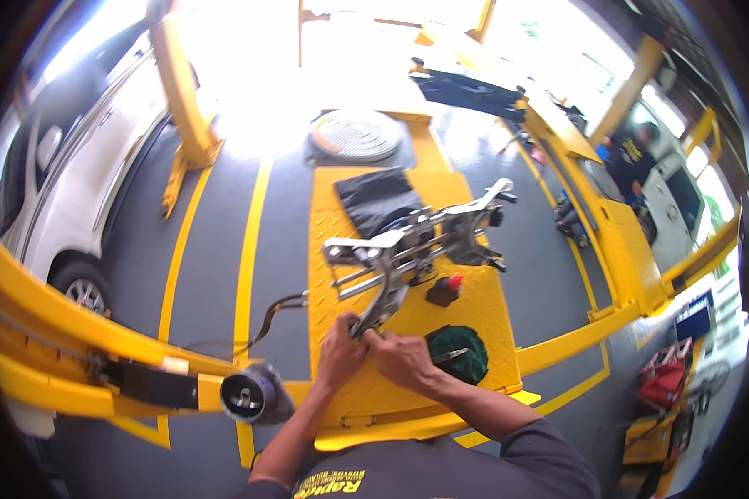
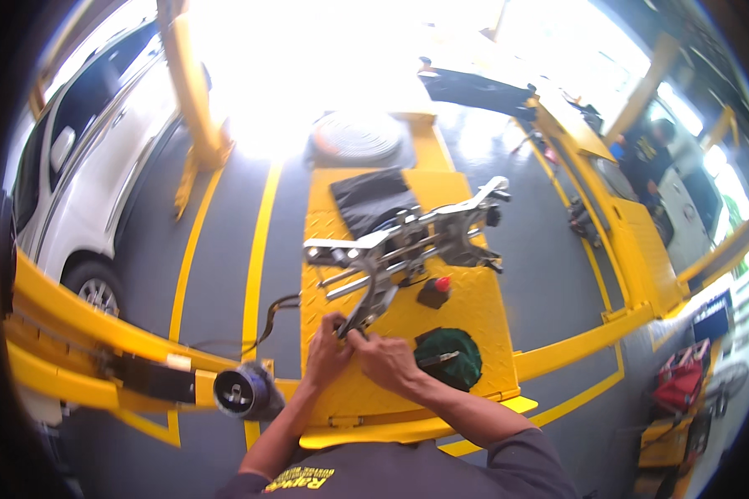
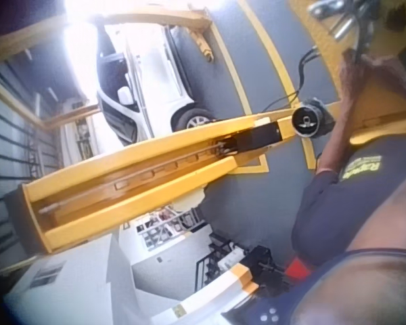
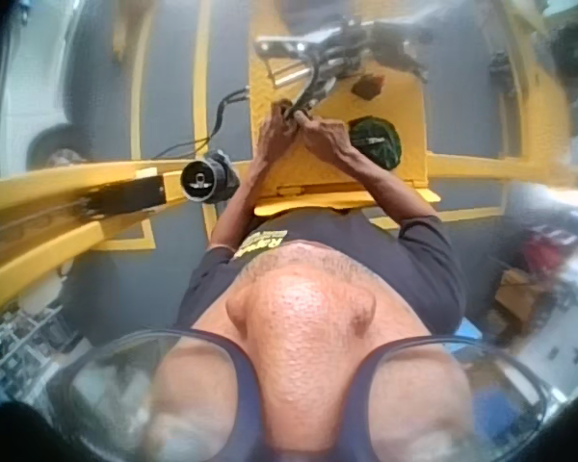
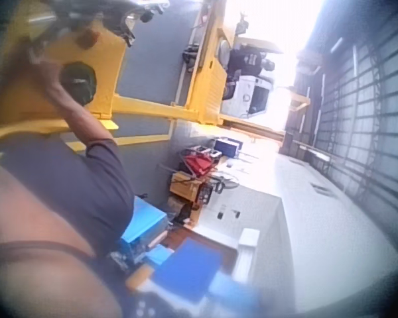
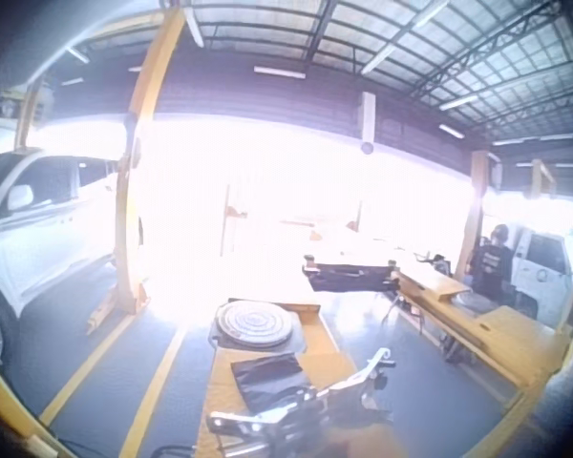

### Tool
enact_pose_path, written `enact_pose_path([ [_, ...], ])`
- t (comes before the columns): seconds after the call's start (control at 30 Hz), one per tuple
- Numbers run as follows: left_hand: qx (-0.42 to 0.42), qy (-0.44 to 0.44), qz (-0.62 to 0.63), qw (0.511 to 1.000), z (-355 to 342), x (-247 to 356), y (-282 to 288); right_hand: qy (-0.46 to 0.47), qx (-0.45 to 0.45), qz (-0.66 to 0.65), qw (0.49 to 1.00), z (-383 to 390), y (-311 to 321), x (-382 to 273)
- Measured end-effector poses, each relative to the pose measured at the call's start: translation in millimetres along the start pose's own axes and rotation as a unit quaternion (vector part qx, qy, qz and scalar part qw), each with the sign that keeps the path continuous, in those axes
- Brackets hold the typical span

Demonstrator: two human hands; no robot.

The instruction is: The person applies lubricant from a bottle to a metal pin, inserts the pin into a wheel alignment clamp, and uses a hex key to tighten the assembly while wiping it with a cloth.

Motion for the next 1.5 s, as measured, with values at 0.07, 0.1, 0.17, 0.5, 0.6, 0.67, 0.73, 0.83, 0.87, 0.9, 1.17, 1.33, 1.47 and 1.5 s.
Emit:
enact_pose_path([
  [0.07, -0.009, -0.002, 0.009, 1.0, -3.2, -3.5, -4.7, 0.0, 0.015, -0.004, 1.0, 0.4, 5.7, 4.8],
  [0.1, -0.008, 0.008, 0.004, 1.0, -0.8, -7.8, 0.4, 0.001, 0.011, -0.01, 1.0, 0.0, 8.7, -1.6],
  [0.17, -0.008, 0.011, 0.003, 1.0, -0.4, -2.4, 4.0, -0.001, 0.0, -0.024, 1.0, 7.1, 7.8, -6.7],
  [0.5, -0.01, 0.004, 0.008, 1.0, 0.7, -3.9, 2.0, -0.006, -0.014, -0.026, 1.0, 5.7, 1.3, -4.1],
  [0.6, -0.001, 0.006, -0.012, 1.0, 2.7, -1.4, 4.2, -0.009, -0.021, -0.016, 1.0, 7.3, 1.6, -2.0],
  [0.67, 0.004, -0.008, 0.0, 1.0, -0.9, 4.1, 1.0, -0.004, 0.001, -0.02, 1.0, 0.3, -0.8, 4.1],
  [0.73, -0.003, -0.005, 0.002, 1.0, 0.9, -0.1, 2.1, 0.003, -0.002, -0.016, 1.0, -2.4, 0.0, 2.4],
  [0.83, -0.012, 0.007, 0.001, 1.0, 0.9, -5.7, 3.3, -0.001, -0.012, -0.02, 1.0, 7.8, 4.8, -6.4],
  [0.87, -0.006, 0.009, -0.006, 1.0, 1.7, -6.1, 7.3, -0.005, -0.015, -0.023, 1.0, 10.2, 5.3, -9.5],
  [0.9, -0.005, 0.009, -0.003, 1.0, 3.7, -2.5, 4.0, -0.004, -0.013, -0.013, 1.0, 11.4, 7.1, -8.7],
  [1.17, -0.005, -0.002, 0.008, 1.0, 0.2, -2.1, 7.8, 0.018, 0.018, -0.007, 1.0, 7.8, 4.3, -7.9],
  [1.33, 0.012, -0.008, 0.005, 1.0, -0.1, 7.0, 3.1, 0.013, 0.027, 0.039, 0.999, 2.8, -0.3, 0.3],
  [1.47, 0.033, -0.037, 0.002, 0.999, 0.4, 0.3, 7.8, 0.078, 0.081, 0.106, 0.988, 3.1, 1.2, -11.4],
  [1.5, 0.036, -0.033, 0.014, 0.999, 0.0, -1.0, 7.8, 0.083, 0.084, 0.115, 0.986, 9.8, 8.2, -19.9],
])
Point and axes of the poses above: each hand's wrist, its own z-axis away from the middle knuckle, its own y-axis out of the back of the hand, x = y × z, the point moved 10 cm from there along -z, towards the middle knuckle, and after that the axes turned 10 degrees about -z, right-handed, at the moved point
